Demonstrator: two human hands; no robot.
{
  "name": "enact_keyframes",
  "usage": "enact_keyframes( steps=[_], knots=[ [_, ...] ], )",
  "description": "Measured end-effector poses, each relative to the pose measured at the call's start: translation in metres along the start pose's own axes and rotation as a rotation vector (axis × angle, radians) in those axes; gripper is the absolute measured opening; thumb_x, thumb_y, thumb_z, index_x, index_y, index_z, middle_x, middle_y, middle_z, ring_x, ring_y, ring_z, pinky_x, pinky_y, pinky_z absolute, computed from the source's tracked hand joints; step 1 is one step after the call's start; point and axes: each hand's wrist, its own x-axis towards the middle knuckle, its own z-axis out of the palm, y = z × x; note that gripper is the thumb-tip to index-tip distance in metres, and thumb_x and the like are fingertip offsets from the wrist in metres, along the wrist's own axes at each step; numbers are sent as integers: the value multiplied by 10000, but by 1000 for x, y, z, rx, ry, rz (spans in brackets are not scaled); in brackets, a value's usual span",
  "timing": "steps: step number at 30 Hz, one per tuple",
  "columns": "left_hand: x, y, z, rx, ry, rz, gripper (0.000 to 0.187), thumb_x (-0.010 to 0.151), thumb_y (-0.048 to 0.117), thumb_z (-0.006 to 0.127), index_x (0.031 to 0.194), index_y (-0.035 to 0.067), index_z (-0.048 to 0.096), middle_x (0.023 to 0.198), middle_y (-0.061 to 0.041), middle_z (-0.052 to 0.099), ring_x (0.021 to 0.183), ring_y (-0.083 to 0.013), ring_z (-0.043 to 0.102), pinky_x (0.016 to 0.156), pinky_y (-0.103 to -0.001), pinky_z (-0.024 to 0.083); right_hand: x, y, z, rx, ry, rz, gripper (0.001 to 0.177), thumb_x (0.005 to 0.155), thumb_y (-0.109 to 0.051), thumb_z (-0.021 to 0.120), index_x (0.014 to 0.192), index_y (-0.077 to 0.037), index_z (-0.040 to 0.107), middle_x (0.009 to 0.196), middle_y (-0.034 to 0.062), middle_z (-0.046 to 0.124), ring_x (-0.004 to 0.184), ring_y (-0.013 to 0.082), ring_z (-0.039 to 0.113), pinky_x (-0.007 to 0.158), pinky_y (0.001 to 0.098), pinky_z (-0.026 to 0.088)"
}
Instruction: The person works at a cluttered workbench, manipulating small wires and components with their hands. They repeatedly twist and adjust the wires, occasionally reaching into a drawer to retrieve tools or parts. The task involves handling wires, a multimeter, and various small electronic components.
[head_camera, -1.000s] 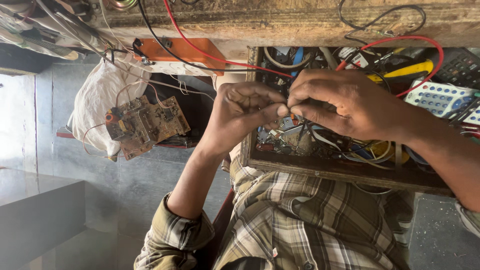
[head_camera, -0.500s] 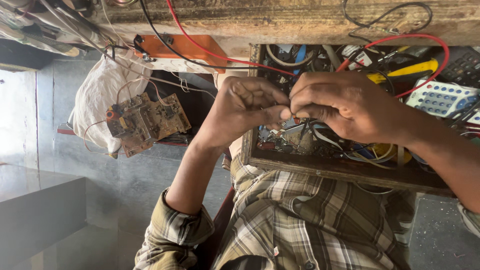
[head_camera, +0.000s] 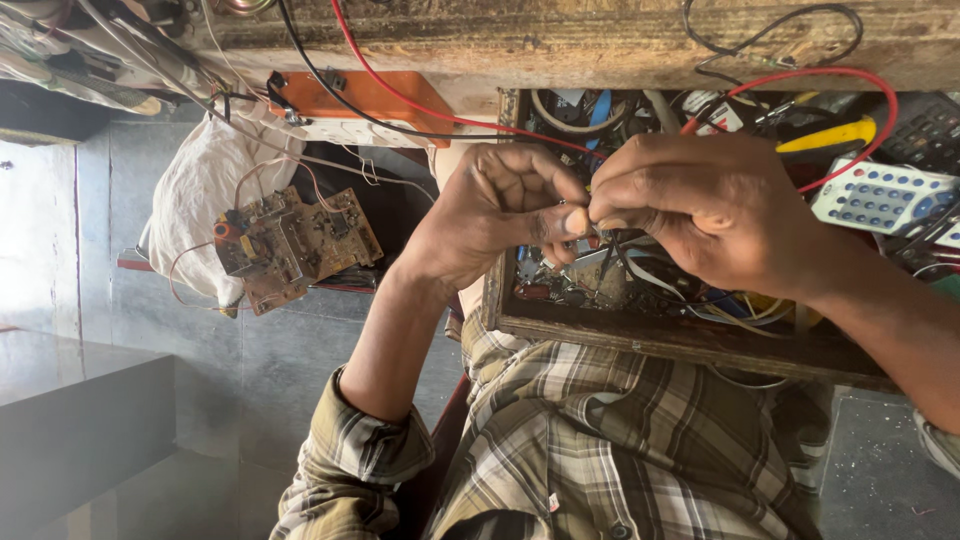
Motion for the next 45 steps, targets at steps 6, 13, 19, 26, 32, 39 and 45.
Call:
enact_keyframes(
  steps=[6, 13, 19, 26, 32, 39, 45],
  knots=[
    [0, -11, -2, -72, -42, -66, 176, 977, 32, 770, 1107, -43, 680, 977, -143, 745, 843, -204, 769, 745, -342, 673, -7, 4, -1, -42, -5, -65, 211, 895, 44, 750, 1070, -64, 700, 1021, 35, 725, 895, 152, 747, 695, 279, 599],
    [-4, -18, -4, -153, -5, -67, 182, 940, 13, 780, 1084, -36, 680, 959, -138, 744, 811, -207, 757, 706, -347, 653, -16, 11, 8, -64, 98, -104, 329, 860, 68, 767, 1144, -65, 666, 1052, 84, 744, 901, 187, 764, 693, 292, 611],
    [-2, -18, 4, -280, 51, -97, 162, 933, 36, 758, 1045, -45, 674, 935, -183, 762, 739, -207, 729, 660, -320, 614, -11, -5, 5, -50, 177, -127, 398, 873, 40, 785, 1234, -55, 648, 1067, 102, 729, 913, 206, 763, 736, 308, 640],
    [2, -14, 18, -304, 121, -64, 181, 920, 38, 746, 1045, -57, 658, 943, -174, 752, 738, -189, 720, 640, -305, 596, -5, -11, -3, -66, 216, -163, 379, 884, 23, 790, 1235, -43, 666, 1055, 106, 729, 898, 205, 768, 713, 299, 637],
    [1, -16, 17, -361, 95, -76, 181, 947, 43, 749, 1068, -51, 654, 938, -180, 730, 748, -202, 717, 651, -311, 589, -8, -12, -1, -93, 231, -164, 398, 884, -4, 794, 1256, -43, 659, 1063, 95, 728, 898, 205, 765, 706, 311, 626],
    [3, -26, 30, -314, 184, 31, 180, 962, 54, 723, 1088, -56, 659, 979, -145, 749, 783, -169, 709, 715, -285, 591, -10, -2, 0, -138, 247, -186, 406, 892, 7, 776, 1270, -56, 644, 1090, 97, 731, 911, 192, 767, 721, 289, 641],
    [5, -19, 39, -156, 285, 83, 188, 965, 84, 732, 1077, -61, 690, 892, -115, 750, 751, -149, 717, 696, -282, 603, -9, -2, 4, -161, 287, -95, 319, 883, 0, 779, 1185, -52, 689, 1049, 85, 733, 885, 179, 771, 719, 279, 644]
  ],
)
